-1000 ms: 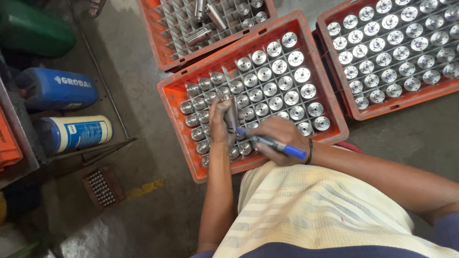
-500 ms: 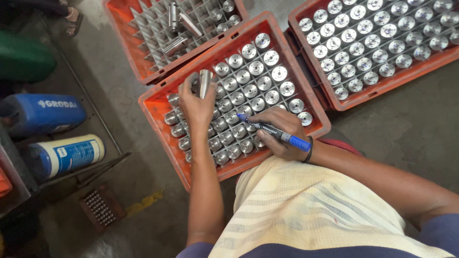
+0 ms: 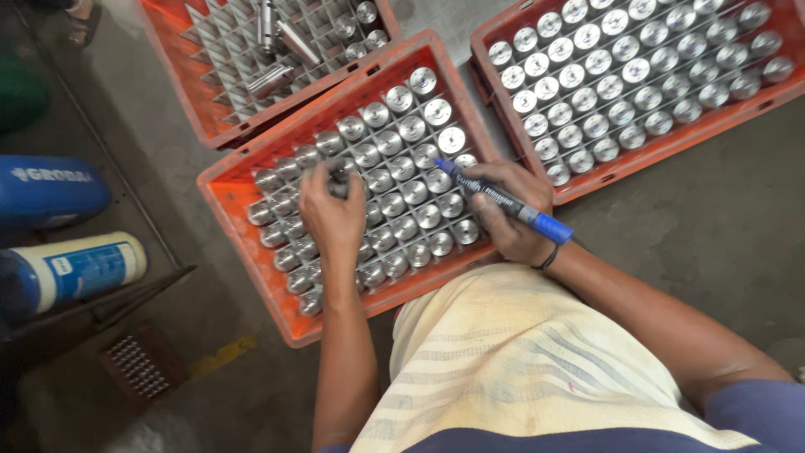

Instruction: The person picks machined metal cylindrical parts one at a time from an orange divider tray, holds each part and marks it with a blue marker, then places it back in the tray. They briefly walk across the floor to another tray of parts and continue marking parts there.

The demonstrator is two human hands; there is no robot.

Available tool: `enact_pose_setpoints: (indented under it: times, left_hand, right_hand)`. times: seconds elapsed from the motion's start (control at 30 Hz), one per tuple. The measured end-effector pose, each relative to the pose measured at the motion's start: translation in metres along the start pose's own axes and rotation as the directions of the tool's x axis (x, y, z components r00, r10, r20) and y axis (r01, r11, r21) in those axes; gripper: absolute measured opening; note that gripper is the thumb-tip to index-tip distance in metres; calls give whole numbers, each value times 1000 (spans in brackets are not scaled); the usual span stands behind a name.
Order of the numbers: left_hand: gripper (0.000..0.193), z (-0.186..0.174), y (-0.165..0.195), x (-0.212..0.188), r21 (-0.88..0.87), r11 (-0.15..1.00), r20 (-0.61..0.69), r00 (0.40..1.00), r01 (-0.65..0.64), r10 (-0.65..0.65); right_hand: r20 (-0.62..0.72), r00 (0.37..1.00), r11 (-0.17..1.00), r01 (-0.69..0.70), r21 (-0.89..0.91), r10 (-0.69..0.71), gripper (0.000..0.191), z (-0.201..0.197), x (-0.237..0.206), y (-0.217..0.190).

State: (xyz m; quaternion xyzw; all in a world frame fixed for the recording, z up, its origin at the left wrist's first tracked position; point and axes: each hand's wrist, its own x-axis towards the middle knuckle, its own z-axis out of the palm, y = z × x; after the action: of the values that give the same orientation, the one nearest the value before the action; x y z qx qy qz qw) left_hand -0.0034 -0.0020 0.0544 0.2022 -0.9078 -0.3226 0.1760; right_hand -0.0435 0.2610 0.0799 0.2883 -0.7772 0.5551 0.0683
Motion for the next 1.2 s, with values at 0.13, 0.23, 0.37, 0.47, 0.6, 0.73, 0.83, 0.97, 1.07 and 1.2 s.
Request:
enact_pose_setpoints:
  times: [0.13, 0.23, 0.37, 0.47, 0.6, 0.73, 0.83, 0.97, 1.07, 1.2]
  left_hand:
    - [21, 11, 21, -33, 46, 997, 123, 990, 59, -64]
    - [25, 29, 34, -51, 74, 997, 110, 993, 22, -30]
    - [51, 52, 43, -50, 266, 959, 109, 985, 99, -132]
    - [49, 42, 40, -34, 288, 956, 181, 977, 57, -112]
    - [40, -12, 28, -19, 69, 995, 130, 990, -68, 59]
    - [50, -12, 27, -24, -915, 316, 234, 968, 250, -90]
    - [39, 26, 29, -32, -895, -89, 446, 864, 438, -233]
    - [34, 50, 28, -46, -860, 216, 385, 865, 463, -322]
    - [34, 55, 29, -52, -853, 126, 402, 791, 507, -461]
    - [37, 56, 31, -54, -859, 132, 389, 799, 494, -459]
  right_hand:
    - [-21, 999, 998, -29, 56, 30, 23, -24, 6, 14]
    - [22, 998, 995, -60, 76, 59, 23, -35, 5, 23]
    - [134, 985, 983, -129, 129, 112, 24, -35, -1, 29]
    - [205, 974, 981, -129, 143, 99, 24, -34, -1, 32]
    - [188, 982, 982, -20, 185, -15, 21, -34, 4, 31]
    - [310, 946, 987, 55, 150, -100, 22, -24, 12, 22]
    - [355, 852, 921, 330, 204, -384, 24, -12, 21, 17]
    - [344, 883, 943, 259, 210, -319, 28, -8, 27, 14]
    - [418, 832, 926, 275, 258, -363, 30, -7, 23, 11]
    - [326, 921, 948, 113, 298, -213, 30, -10, 17, 14]
